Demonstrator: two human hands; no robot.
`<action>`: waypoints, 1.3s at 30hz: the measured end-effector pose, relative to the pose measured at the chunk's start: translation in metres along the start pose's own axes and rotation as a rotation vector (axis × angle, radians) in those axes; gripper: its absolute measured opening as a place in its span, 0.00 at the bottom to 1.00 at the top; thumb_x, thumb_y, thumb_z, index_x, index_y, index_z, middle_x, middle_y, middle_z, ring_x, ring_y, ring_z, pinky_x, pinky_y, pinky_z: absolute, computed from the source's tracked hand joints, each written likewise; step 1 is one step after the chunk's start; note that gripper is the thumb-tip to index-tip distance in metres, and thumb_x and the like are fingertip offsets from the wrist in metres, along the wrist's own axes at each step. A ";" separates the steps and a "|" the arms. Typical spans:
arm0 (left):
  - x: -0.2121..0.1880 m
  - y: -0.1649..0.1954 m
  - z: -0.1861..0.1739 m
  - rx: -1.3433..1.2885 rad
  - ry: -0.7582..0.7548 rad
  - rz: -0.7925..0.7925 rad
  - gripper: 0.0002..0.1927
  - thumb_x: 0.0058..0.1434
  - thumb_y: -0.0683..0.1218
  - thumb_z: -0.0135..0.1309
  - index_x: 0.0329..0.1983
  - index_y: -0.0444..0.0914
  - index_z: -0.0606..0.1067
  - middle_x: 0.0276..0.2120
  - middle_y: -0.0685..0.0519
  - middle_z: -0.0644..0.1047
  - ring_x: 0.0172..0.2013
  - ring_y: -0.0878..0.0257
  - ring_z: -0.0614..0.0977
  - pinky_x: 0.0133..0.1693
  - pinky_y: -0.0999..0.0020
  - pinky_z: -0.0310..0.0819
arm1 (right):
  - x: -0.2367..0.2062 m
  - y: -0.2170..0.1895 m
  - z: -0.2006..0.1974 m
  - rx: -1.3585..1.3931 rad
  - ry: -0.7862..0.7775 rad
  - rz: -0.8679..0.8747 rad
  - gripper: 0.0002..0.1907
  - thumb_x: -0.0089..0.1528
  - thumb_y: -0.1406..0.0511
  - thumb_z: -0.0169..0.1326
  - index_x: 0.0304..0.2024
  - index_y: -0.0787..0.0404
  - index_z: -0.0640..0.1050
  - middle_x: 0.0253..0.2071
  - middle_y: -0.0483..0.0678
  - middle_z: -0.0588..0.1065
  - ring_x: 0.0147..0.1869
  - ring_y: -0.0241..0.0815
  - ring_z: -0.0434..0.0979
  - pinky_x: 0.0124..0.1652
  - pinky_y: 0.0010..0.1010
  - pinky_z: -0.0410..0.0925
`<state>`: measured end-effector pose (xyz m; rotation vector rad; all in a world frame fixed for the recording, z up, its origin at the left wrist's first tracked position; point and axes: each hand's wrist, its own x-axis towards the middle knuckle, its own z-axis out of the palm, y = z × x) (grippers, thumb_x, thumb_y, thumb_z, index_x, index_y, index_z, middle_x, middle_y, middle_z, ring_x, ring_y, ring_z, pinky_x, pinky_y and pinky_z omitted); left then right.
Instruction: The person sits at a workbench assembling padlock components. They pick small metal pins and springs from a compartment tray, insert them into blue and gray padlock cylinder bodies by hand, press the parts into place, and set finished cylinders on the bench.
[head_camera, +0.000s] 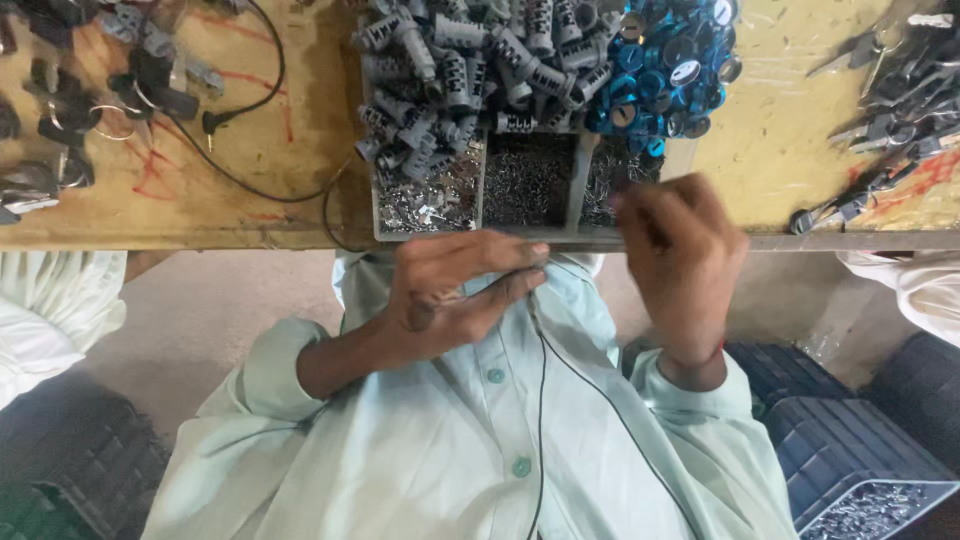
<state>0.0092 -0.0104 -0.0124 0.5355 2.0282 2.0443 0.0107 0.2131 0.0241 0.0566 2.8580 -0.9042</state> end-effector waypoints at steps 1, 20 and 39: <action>0.002 -0.002 0.000 -0.019 -0.025 0.027 0.10 0.63 0.35 0.64 0.47 0.34 0.79 0.44 0.47 0.83 0.42 0.59 0.88 0.44 0.68 0.84 | 0.006 0.010 0.004 -0.167 0.095 -0.006 0.08 0.64 0.74 0.65 0.45 0.60 0.81 0.42 0.49 0.75 0.41 0.46 0.78 0.40 0.38 0.70; -0.001 -0.003 0.006 0.017 -0.237 0.186 0.11 0.64 0.33 0.60 0.47 0.36 0.76 0.45 0.49 0.81 0.46 0.54 0.85 0.47 0.62 0.81 | -0.001 0.028 0.018 -0.244 0.204 -0.002 0.11 0.61 0.72 0.68 0.40 0.61 0.77 0.38 0.51 0.73 0.36 0.50 0.74 0.36 0.39 0.64; 0.011 0.002 -0.007 0.550 -0.295 0.528 0.07 0.69 0.39 0.60 0.43 0.36 0.73 0.58 0.43 0.76 0.57 0.52 0.81 0.55 0.61 0.81 | -0.049 0.038 0.011 1.061 -0.292 0.176 0.09 0.64 0.79 0.58 0.47 0.72 0.77 0.49 0.54 0.75 0.47 0.40 0.79 0.45 0.31 0.76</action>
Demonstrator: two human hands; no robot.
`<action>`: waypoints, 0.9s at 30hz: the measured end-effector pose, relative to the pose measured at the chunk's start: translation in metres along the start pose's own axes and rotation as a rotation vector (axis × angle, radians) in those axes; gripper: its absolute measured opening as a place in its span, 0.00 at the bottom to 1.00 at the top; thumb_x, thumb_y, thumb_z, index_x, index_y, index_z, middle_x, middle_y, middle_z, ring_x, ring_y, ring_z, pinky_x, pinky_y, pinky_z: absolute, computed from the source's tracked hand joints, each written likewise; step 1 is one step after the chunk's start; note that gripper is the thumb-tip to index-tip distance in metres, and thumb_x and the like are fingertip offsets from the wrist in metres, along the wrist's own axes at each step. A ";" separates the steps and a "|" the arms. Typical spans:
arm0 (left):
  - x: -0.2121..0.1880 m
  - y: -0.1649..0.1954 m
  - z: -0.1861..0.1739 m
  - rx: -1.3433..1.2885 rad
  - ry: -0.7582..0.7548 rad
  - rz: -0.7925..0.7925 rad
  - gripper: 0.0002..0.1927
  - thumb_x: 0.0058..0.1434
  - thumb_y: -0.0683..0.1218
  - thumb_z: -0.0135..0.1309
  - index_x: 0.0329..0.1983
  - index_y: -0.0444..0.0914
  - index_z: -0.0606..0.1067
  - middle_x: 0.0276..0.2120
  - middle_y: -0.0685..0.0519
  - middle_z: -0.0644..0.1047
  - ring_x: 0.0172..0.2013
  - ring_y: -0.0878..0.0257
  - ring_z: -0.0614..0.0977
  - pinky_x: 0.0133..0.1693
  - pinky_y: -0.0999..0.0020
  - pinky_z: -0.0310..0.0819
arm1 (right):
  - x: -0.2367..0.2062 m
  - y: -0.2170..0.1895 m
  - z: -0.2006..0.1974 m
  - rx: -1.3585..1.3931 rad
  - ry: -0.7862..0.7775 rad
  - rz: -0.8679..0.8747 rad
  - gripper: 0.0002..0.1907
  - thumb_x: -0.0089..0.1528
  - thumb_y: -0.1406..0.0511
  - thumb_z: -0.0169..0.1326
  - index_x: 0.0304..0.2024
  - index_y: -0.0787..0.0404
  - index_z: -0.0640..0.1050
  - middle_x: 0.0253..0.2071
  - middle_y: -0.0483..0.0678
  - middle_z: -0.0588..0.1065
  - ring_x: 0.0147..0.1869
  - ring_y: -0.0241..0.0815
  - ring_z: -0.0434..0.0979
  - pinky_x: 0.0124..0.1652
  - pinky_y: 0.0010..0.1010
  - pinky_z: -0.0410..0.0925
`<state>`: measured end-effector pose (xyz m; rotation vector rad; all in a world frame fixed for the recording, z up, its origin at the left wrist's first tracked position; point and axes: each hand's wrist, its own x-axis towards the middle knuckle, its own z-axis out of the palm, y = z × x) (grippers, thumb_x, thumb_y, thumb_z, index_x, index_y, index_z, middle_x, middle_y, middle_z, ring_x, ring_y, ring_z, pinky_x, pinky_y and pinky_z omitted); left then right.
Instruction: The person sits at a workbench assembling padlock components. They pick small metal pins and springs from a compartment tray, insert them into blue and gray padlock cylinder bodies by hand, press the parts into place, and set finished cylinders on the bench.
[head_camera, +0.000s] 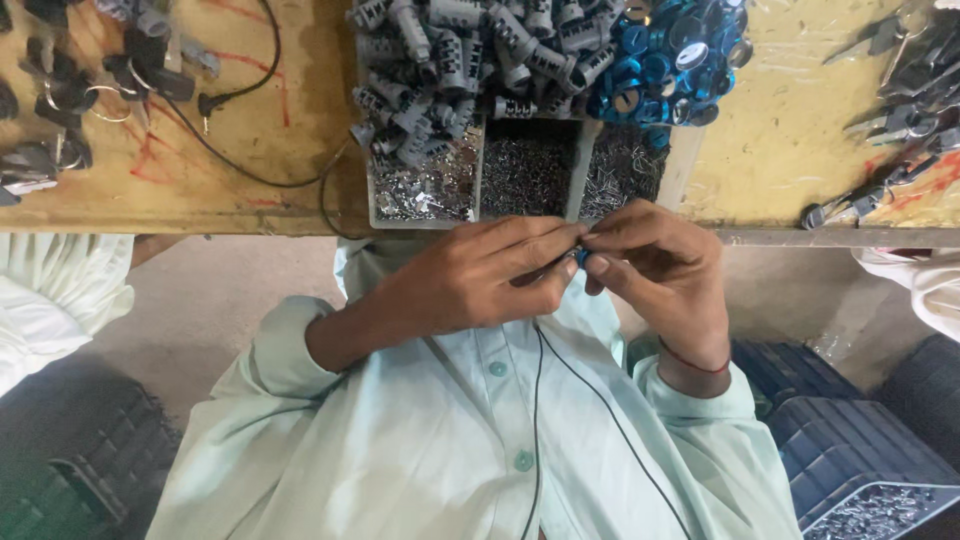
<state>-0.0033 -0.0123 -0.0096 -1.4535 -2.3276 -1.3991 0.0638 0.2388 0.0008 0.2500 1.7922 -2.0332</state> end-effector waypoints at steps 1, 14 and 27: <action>0.001 0.000 -0.001 0.044 -0.018 0.012 0.07 0.67 0.39 0.60 0.42 0.36 0.73 0.57 0.42 0.77 0.57 0.52 0.81 0.55 0.61 0.81 | 0.001 0.004 -0.004 0.007 -0.035 -0.016 0.09 0.65 0.79 0.59 0.47 0.71 0.76 0.48 0.54 0.74 0.48 0.41 0.79 0.46 0.33 0.77; 0.003 0.018 0.020 -0.307 0.182 -0.317 0.19 0.56 0.38 0.69 0.50 0.37 0.79 0.43 0.53 0.83 0.40 0.58 0.78 0.43 0.62 0.73 | 0.034 -0.066 -0.015 -0.329 -0.408 -0.008 0.17 0.63 0.76 0.56 0.54 0.65 0.73 0.44 0.49 0.79 0.44 0.40 0.85 0.42 0.28 0.79; 0.014 0.000 0.015 -0.307 0.232 -0.239 0.20 0.61 0.34 0.65 0.56 0.35 0.74 0.48 0.49 0.80 0.48 0.53 0.82 0.50 0.61 0.79 | 0.029 -0.055 -0.082 -1.005 0.441 -0.587 0.07 0.80 0.68 0.45 0.51 0.67 0.70 0.45 0.52 0.70 0.40 0.42 0.73 0.40 0.28 0.68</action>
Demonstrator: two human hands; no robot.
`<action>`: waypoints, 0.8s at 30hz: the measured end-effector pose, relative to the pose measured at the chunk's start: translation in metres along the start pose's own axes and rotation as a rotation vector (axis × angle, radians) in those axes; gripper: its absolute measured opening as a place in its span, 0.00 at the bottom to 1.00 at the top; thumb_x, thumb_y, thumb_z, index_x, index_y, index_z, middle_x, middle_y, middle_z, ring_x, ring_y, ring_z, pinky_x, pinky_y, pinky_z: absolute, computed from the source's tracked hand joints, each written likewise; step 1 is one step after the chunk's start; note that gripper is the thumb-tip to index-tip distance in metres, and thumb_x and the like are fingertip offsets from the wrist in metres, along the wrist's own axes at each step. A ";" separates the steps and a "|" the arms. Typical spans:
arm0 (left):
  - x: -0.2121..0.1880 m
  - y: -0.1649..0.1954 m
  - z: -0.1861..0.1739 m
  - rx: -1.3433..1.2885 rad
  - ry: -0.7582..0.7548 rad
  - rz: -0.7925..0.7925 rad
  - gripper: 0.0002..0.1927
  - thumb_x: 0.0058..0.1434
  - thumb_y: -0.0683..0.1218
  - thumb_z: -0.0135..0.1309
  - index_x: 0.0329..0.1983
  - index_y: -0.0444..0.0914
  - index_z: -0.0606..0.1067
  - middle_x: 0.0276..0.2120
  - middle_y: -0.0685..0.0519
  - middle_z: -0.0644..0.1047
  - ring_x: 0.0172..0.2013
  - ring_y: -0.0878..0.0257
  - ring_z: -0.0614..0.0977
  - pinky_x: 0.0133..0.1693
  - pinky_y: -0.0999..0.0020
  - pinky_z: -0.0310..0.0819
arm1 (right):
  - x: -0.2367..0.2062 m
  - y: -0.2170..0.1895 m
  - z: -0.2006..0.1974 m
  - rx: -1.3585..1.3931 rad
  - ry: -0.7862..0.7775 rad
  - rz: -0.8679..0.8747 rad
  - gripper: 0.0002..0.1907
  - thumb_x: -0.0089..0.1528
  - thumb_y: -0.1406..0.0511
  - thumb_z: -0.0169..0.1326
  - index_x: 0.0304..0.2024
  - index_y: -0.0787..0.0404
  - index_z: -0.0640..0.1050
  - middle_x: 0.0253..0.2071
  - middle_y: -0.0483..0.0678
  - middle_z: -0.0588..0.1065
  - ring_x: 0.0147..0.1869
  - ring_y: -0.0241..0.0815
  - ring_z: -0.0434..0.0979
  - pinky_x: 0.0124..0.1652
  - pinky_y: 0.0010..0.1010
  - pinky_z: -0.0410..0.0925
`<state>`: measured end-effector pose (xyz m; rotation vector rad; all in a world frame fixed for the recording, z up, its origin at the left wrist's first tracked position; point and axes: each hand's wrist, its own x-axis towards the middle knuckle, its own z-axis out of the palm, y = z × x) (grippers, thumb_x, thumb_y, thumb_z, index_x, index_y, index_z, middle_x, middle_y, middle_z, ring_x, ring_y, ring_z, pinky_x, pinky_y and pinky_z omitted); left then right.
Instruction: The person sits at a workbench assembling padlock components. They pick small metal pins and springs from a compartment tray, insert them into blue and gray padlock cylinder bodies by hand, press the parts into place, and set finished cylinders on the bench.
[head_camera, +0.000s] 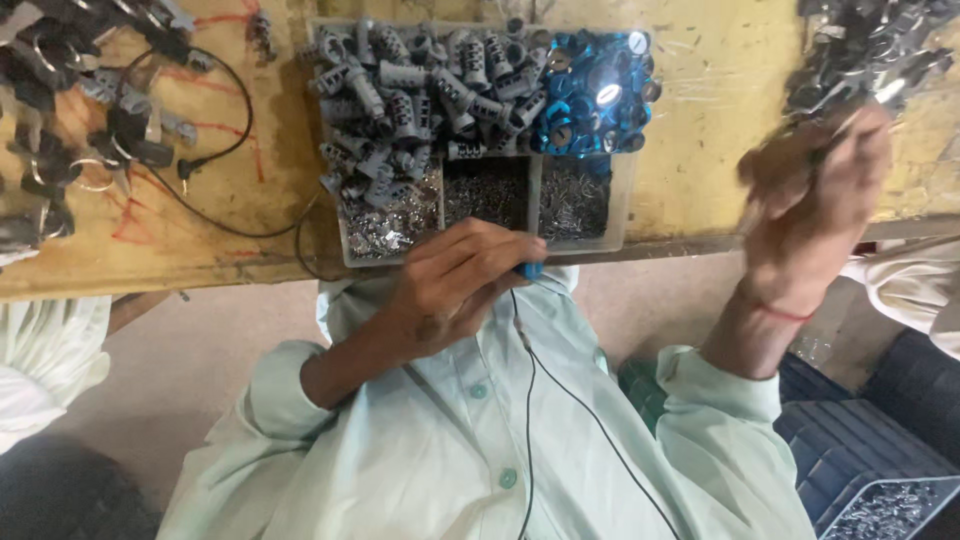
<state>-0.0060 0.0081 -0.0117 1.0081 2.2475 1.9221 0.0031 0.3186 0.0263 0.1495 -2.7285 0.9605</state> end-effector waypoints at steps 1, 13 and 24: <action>0.001 0.000 0.002 0.037 -0.015 0.013 0.20 0.62 0.34 0.65 0.56 0.33 0.74 0.48 0.48 0.79 0.48 0.53 0.82 0.49 0.61 0.79 | -0.011 -0.024 0.008 0.049 -0.001 0.030 0.10 0.82 0.65 0.42 0.51 0.67 0.70 0.42 0.51 0.69 0.34 0.39 0.73 0.34 0.24 0.69; -0.011 0.000 -0.004 0.061 -0.179 0.022 0.20 0.62 0.36 0.62 0.56 0.30 0.72 0.44 0.45 0.78 0.46 0.50 0.81 0.49 0.57 0.78 | -0.043 -0.086 0.039 -0.099 -0.548 -0.163 0.28 0.64 0.73 0.56 0.67 0.70 0.69 0.34 0.53 0.72 0.34 0.48 0.75 0.33 0.41 0.68; -0.022 0.022 -0.056 0.570 -0.116 -0.294 0.16 0.62 0.40 0.65 0.51 0.35 0.74 0.40 0.50 0.77 0.42 0.55 0.80 0.41 0.60 0.77 | -0.016 -0.036 0.041 -0.742 -0.150 -0.061 0.30 0.63 0.72 0.59 0.67 0.69 0.67 0.55 0.61 0.73 0.60 0.55 0.75 0.58 0.39 0.69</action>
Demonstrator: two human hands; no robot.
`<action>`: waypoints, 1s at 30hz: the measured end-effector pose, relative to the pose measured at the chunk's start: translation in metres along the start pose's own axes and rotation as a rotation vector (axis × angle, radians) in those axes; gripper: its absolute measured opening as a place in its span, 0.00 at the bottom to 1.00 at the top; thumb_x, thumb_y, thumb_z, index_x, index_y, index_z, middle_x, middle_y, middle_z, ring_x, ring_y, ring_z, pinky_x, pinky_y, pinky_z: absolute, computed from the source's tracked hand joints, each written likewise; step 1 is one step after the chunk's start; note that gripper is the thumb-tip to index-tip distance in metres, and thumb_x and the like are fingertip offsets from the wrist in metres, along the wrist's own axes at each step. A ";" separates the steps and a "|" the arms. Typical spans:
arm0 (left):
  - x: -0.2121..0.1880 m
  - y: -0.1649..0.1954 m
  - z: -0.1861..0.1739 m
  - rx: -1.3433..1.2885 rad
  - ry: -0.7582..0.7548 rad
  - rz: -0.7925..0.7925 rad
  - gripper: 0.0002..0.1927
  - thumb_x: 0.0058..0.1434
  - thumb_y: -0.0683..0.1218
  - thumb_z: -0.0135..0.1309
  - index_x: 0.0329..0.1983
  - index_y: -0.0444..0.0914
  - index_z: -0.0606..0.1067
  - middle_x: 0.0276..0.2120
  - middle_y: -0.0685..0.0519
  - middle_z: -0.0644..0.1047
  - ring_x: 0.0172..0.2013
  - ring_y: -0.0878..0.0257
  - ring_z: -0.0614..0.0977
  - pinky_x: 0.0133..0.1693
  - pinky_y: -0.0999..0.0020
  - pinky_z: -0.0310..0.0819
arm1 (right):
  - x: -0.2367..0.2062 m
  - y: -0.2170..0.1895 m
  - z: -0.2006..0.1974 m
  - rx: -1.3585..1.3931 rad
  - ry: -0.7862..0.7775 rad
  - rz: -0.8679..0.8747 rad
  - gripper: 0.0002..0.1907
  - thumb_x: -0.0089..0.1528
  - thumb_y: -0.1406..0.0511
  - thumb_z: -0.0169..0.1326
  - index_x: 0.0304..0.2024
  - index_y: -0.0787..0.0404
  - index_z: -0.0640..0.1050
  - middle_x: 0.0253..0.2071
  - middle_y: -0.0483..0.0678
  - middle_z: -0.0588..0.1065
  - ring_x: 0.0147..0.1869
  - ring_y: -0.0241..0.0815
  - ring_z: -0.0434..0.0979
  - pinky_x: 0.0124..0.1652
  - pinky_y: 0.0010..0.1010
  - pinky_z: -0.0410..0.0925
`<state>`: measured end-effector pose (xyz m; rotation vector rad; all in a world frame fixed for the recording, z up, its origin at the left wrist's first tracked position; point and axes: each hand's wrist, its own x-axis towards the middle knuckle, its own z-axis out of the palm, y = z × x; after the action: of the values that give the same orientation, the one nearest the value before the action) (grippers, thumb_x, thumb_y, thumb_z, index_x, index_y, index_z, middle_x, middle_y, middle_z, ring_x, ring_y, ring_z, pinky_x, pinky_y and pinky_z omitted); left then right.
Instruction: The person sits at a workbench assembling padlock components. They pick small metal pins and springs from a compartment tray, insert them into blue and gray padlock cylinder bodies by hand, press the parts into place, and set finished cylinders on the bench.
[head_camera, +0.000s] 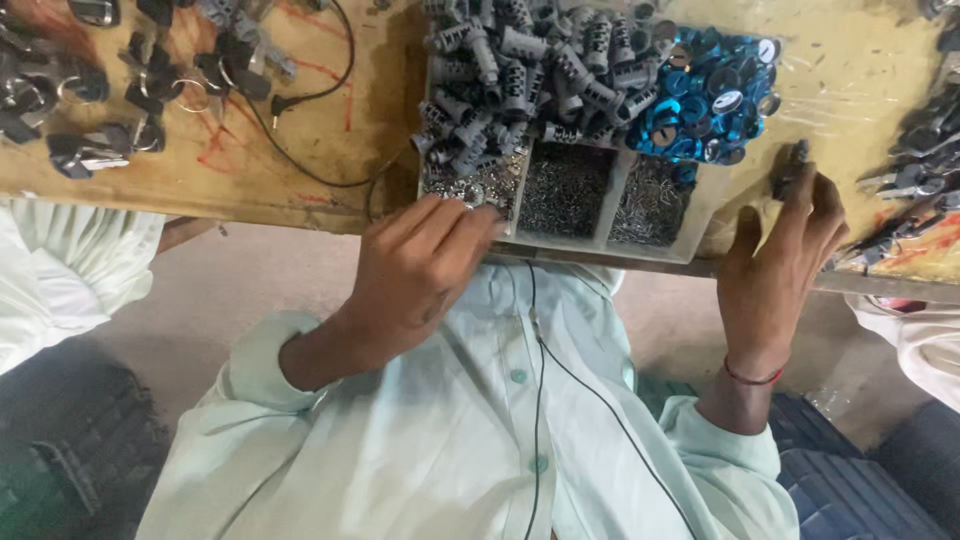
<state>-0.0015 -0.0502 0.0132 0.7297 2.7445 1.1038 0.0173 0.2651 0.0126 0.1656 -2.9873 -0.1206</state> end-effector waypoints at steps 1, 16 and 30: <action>-0.002 -0.003 -0.003 0.076 -0.086 -0.032 0.18 0.55 0.39 0.62 0.49 0.34 0.74 0.39 0.49 0.77 0.41 0.53 0.80 0.38 0.59 0.76 | 0.003 -0.007 -0.010 0.062 0.036 0.013 0.25 0.63 0.73 0.60 0.62 0.67 0.71 0.54 0.60 0.72 0.59 0.55 0.74 0.57 0.40 0.68; -0.001 -0.004 0.002 -0.156 -0.018 -0.118 0.12 0.56 0.37 0.60 0.38 0.35 0.68 0.34 0.47 0.73 0.37 0.50 0.79 0.37 0.56 0.75 | 0.035 -0.077 0.013 0.429 -0.347 -0.401 0.13 0.55 0.69 0.60 0.42 0.61 0.76 0.40 0.53 0.69 0.45 0.53 0.73 0.42 0.43 0.67; 0.003 0.000 0.015 -0.616 0.124 -0.186 0.08 0.65 0.36 0.62 0.47 0.35 0.78 0.40 0.51 0.82 0.39 0.62 0.86 0.41 0.71 0.80 | 0.036 -0.084 0.000 0.570 -0.399 -0.230 0.10 0.61 0.67 0.62 0.43 0.59 0.77 0.41 0.53 0.69 0.38 0.55 0.76 0.32 0.45 0.66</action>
<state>-0.0001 -0.0390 0.0023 0.3194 2.2744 1.8526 -0.0097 0.1780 0.0101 0.6104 -3.2906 0.7666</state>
